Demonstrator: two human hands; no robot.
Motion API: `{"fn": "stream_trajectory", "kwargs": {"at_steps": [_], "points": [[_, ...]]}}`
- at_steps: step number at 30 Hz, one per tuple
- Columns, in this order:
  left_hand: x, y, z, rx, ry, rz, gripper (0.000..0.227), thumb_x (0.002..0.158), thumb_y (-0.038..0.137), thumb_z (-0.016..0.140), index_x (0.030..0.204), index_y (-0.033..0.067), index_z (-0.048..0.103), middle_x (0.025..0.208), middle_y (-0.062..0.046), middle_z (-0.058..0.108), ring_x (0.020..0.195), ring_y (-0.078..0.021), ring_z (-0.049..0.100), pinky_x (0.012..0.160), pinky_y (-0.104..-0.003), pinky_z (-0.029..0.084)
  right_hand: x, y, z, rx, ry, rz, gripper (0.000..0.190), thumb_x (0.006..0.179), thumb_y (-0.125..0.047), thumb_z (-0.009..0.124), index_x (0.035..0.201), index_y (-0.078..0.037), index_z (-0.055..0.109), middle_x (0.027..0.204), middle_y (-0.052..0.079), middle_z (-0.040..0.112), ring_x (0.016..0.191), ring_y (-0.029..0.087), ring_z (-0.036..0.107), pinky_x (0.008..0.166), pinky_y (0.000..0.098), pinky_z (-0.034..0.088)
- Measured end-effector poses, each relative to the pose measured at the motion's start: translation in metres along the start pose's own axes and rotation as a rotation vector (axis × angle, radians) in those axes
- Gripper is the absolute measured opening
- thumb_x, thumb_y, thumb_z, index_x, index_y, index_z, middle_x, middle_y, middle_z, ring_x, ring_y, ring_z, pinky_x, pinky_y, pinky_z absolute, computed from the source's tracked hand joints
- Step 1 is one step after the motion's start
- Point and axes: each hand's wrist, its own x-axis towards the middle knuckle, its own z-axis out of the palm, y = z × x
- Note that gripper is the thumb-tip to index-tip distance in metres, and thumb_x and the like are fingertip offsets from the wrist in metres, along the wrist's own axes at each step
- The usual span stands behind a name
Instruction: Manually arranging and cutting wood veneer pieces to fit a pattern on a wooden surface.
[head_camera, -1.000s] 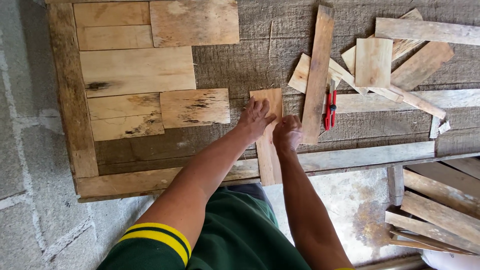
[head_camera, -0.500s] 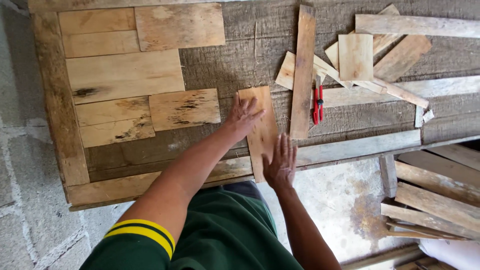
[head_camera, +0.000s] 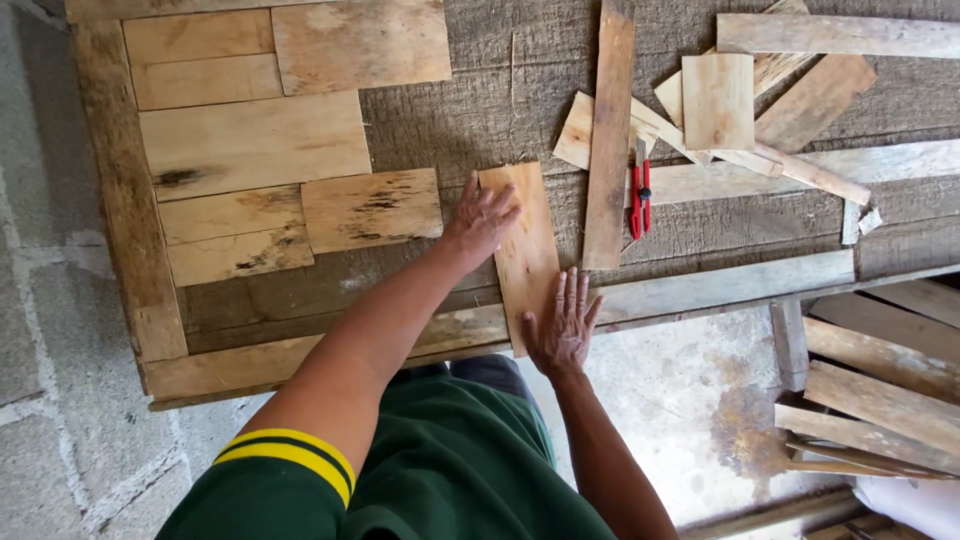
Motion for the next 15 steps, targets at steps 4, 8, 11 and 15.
{"fn": "stream_trajectory", "kwargs": {"at_steps": [4,8,11,15], "points": [[-0.021,-0.002,0.009,-0.041,0.138,0.028,0.073,0.090,0.030,0.067,0.156,0.0187,0.038,0.164,-0.014,0.030,0.143,-0.0313,0.041,0.126,-0.059,0.013,-0.038,0.000,-0.018,0.122,0.220,0.071,0.076,0.102,-0.045,0.050,0.158,0.005,0.034,0.164,0.027,0.036,0.156,0.039,0.024,0.125,0.0627,0.015],[-0.043,0.025,0.034,-0.636,0.545,-0.360,0.031,0.098,0.021,0.068,0.125,0.0062,0.063,0.126,-0.014,0.066,0.110,-0.0269,0.067,0.099,-0.042,0.053,-0.074,0.008,-0.006,0.486,0.357,0.478,0.044,0.097,-0.023,0.070,0.129,0.002,0.052,0.120,0.020,0.062,0.112,0.032,0.059,0.096,0.0490,0.053],[-0.059,0.051,0.046,-1.063,0.324,-0.661,0.019,0.099,0.018,0.068,0.112,0.0054,0.064,0.107,-0.011,0.071,0.091,-0.0246,0.071,0.081,-0.041,0.058,-0.086,0.018,0.023,0.902,0.235,0.799,0.037,0.096,-0.021,0.074,0.119,0.001,0.055,0.107,0.016,0.064,0.090,0.023,0.068,0.077,0.0396,0.058],[-0.048,0.070,0.084,-1.240,0.392,-0.717,0.032,0.090,0.013,0.072,0.117,0.0020,0.059,0.098,-0.011,0.074,0.089,-0.0258,0.072,0.080,-0.041,0.057,-0.084,0.016,0.037,1.336,0.130,1.043,0.026,0.099,-0.022,0.064,0.115,-0.003,0.056,0.100,0.010,0.068,0.085,0.017,0.070,0.070,0.0307,0.059]]}}
